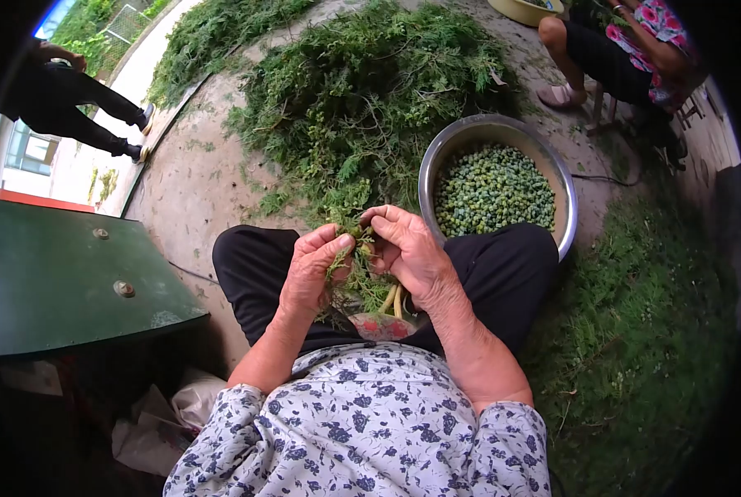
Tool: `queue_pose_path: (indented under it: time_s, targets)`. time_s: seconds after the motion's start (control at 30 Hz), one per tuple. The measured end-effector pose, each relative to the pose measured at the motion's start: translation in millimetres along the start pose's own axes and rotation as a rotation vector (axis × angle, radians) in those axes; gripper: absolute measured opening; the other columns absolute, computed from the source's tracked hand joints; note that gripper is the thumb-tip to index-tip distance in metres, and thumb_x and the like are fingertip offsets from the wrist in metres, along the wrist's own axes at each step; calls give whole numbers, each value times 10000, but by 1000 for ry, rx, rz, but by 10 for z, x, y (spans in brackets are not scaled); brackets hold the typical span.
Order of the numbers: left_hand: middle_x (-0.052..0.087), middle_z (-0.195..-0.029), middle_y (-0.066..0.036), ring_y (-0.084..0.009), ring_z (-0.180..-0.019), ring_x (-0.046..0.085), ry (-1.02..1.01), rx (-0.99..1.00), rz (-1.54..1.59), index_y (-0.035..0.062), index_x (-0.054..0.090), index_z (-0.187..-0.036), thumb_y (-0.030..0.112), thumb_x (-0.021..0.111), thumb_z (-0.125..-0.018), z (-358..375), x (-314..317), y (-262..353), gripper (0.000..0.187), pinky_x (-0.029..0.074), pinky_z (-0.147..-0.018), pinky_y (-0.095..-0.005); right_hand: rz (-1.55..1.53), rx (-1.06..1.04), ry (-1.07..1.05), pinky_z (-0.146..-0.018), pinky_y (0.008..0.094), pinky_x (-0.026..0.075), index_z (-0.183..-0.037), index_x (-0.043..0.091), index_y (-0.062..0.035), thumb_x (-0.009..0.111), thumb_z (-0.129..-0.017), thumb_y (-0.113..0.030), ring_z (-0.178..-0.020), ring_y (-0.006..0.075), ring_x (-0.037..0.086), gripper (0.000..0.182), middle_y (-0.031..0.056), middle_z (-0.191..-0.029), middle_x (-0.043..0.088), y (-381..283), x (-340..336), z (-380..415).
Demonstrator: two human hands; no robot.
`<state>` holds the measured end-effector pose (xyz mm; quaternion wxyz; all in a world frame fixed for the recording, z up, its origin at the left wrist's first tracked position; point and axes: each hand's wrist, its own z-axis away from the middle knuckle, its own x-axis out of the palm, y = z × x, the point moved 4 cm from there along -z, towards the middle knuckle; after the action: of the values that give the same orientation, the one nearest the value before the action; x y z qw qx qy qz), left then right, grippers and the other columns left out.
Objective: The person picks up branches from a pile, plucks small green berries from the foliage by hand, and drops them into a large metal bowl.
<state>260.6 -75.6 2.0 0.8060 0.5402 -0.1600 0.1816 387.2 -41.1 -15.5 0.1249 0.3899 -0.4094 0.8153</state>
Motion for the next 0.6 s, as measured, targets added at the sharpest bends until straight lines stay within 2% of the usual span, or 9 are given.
queue_pose_path:
  time_s: [0.13,0.2,0.33,0.4,0.43,0.5,0.53,0.6]
  targets:
    - [538,-703,38,-13,-562,449,7,22,-42,32,586,-858,120,594,-852,-22,-34,-50,89,340,-456,-150,98,-10,-26,-453,176,376,-944,562,-44,591,-864,-181,-543,40,482,161,-22,-729,552,7,3,24]
    - [538,-699,37,-13,-567,453,-37,113,-195,37,589,-846,103,592,-851,-91,-168,-183,66,353,-466,-155,336,-114,-1,-433,154,359,-905,580,-48,620,-844,-172,-524,20,462,143,-39,-700,548,-34,-11,36]
    - [535,-690,39,-22,-551,447,-49,118,-210,45,582,-828,89,587,-852,-58,-69,-138,51,360,-467,-173,372,-88,75,-412,149,351,-852,586,-52,617,-847,-173,-501,26,472,125,-34,-681,555,-18,-70,8]
    - [514,-657,33,-44,-517,426,28,-34,-33,58,556,-806,102,584,-858,2,57,-28,74,353,-457,-194,-45,43,-53,-461,168,395,-873,568,-51,608,-848,-154,-586,55,534,113,-6,-735,577,89,-114,-38]
    - [514,-657,33,-44,-517,426,28,-34,-33,58,556,-806,102,584,-858,-22,21,-55,74,353,-457,-194,-45,43,-53,-461,168,395,-873,568,-51,608,-848,-154,-586,55,534,113,-6,-735,577,83,-106,-48]
    - [486,-622,25,-55,-492,403,55,34,69,72,528,-801,118,578,-866,-78,-109,-102,94,336,-444,-200,-136,-51,-1,-530,202,434,-919,537,-46,586,-854,-131,-708,96,574,118,29,-809,592,38,-86,-74]
    - [469,-603,18,-62,-478,387,62,43,64,79,510,-801,130,575,-870,-76,-102,-75,107,327,-441,-199,-114,-63,-21,-588,232,453,-996,509,-31,556,-865,-113,-785,119,570,162,49,-860,589,-7,-94,-58]
    - [492,-628,25,-52,-489,407,73,52,69,69,526,-788,150,585,-865,-75,-125,-80,126,337,-447,-191,-60,-66,-34,-587,224,452,-1011,503,-20,561,-862,-108,-761,115,570,183,48,-846,587,-12,-103,-35]
